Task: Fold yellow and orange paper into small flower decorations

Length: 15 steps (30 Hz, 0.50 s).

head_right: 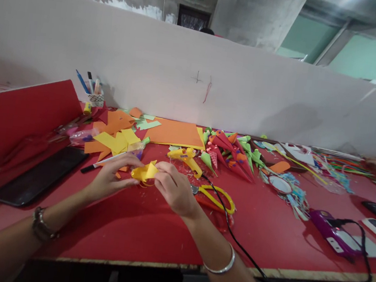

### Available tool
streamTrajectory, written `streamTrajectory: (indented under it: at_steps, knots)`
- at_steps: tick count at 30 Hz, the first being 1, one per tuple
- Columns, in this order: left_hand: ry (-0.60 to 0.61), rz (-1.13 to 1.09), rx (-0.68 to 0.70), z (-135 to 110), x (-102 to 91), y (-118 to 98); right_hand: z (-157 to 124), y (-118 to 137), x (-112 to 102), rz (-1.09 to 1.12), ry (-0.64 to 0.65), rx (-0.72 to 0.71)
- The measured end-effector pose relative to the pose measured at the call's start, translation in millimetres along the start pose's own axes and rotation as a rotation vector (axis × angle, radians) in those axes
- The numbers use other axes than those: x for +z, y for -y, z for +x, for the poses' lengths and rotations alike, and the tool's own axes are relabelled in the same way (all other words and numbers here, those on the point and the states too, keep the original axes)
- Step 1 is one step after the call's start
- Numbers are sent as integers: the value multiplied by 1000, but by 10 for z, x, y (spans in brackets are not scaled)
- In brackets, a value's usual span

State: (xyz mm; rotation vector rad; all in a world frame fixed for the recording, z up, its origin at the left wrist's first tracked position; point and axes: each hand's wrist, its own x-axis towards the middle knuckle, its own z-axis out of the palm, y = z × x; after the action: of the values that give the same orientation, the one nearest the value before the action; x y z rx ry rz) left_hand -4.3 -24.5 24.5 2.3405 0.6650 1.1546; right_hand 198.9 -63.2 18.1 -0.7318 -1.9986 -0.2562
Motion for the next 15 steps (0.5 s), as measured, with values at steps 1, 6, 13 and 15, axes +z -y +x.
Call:
streamTrajectory:
  at_steps: [1, 6, 13, 15]
  knots:
    - [-7, 1, 1, -3, 1, -3, -5, -1, 2, 3, 3, 6]
    - [-24, -51, -58, -36, 18, -28, -31, 12, 18, 33, 30, 31]
    - [-96, -96, -86, -54, 57, -71, -13, 32, 19, -1, 61, -14]
    - [-116, -24, -22, -43, 59, -92, 1, 42, 16, -19, 78, -43]
